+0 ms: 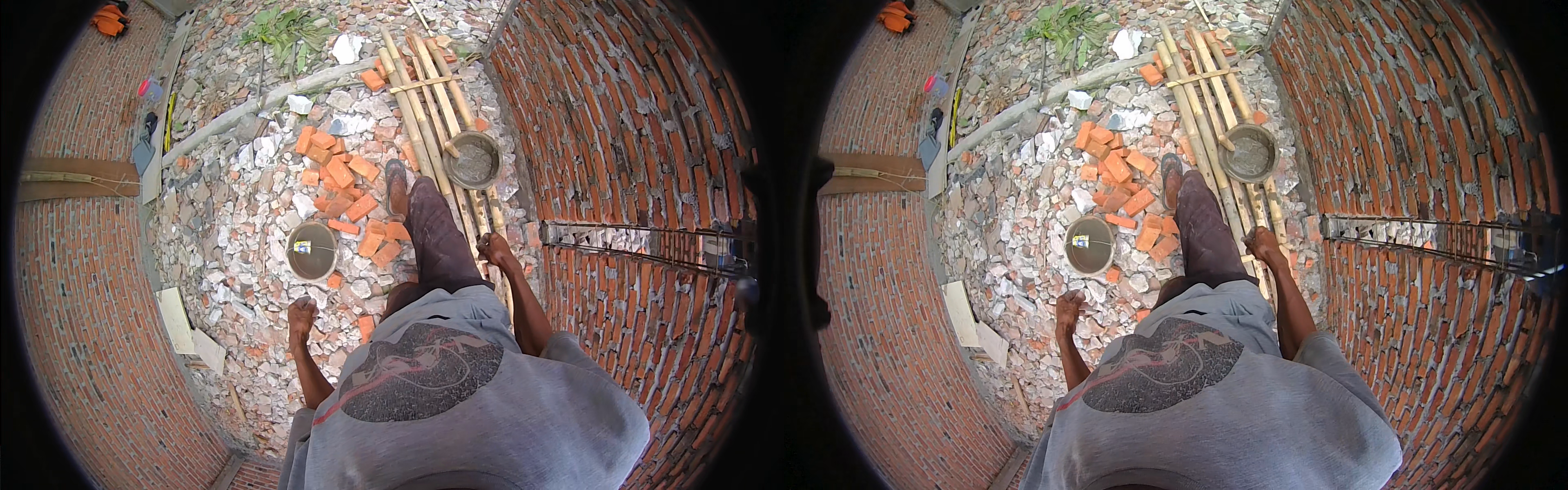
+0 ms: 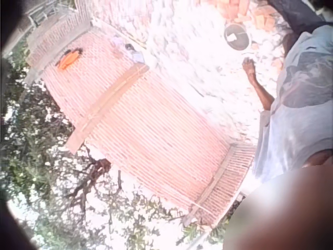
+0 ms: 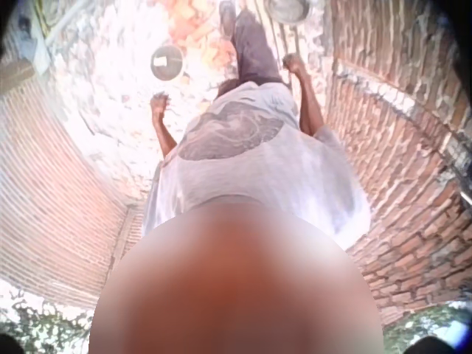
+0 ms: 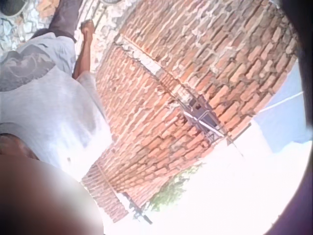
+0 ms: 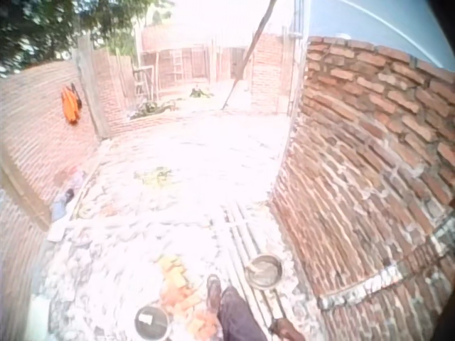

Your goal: The person adjusts the head-mounted camera, then aligns a metal pole against a brick wall using a string line. They walk to a bamboo scaffold, retrieve a spool of string, and tie the string to the pole to secure it.

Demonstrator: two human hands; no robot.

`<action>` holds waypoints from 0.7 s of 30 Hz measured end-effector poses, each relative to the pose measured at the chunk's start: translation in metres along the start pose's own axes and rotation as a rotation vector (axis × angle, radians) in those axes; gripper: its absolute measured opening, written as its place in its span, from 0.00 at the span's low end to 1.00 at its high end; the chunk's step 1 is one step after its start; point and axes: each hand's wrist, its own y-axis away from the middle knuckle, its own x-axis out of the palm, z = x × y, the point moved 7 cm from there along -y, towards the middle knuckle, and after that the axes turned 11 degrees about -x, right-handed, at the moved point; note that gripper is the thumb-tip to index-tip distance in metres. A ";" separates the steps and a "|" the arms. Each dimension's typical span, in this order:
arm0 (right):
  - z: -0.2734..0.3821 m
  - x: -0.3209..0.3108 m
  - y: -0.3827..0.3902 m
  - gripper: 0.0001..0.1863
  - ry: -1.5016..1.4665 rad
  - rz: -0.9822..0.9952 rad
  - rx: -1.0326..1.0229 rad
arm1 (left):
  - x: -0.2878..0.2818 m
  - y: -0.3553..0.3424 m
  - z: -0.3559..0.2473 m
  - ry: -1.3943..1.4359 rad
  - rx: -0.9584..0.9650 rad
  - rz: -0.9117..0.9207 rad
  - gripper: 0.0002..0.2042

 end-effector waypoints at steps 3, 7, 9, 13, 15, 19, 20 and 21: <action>0.012 0.007 -0.051 0.07 0.185 0.026 -0.152 | 0.013 -0.017 0.029 -0.250 -0.132 -0.029 0.13; -0.026 0.032 -0.131 0.08 -0.087 -0.080 0.051 | 0.008 -0.050 0.030 -0.476 -0.208 0.012 0.15; -0.034 0.039 -0.165 0.07 -0.045 -0.127 -0.094 | 0.000 -0.065 -0.005 -0.587 -0.007 0.035 0.15; -0.096 0.063 -0.205 0.07 -0.416 -0.123 0.370 | -0.034 -0.103 -0.089 -0.527 -0.240 -0.008 0.16; -0.128 0.069 -0.217 0.07 -0.741 -0.341 0.451 | -0.044 -0.115 -0.154 -0.378 -0.258 0.130 0.12; -0.199 0.076 -0.245 0.12 -0.467 -0.486 0.320 | -0.080 -0.154 -0.255 -0.112 -0.552 0.060 0.23; -0.225 0.087 -0.247 0.15 -0.465 -0.456 0.452 | -0.087 -0.168 -0.278 -0.118 -0.550 0.084 0.26; -0.251 0.094 -0.247 0.19 -0.415 -0.443 0.620 | -0.092 -0.182 -0.293 -0.053 -0.593 0.075 0.25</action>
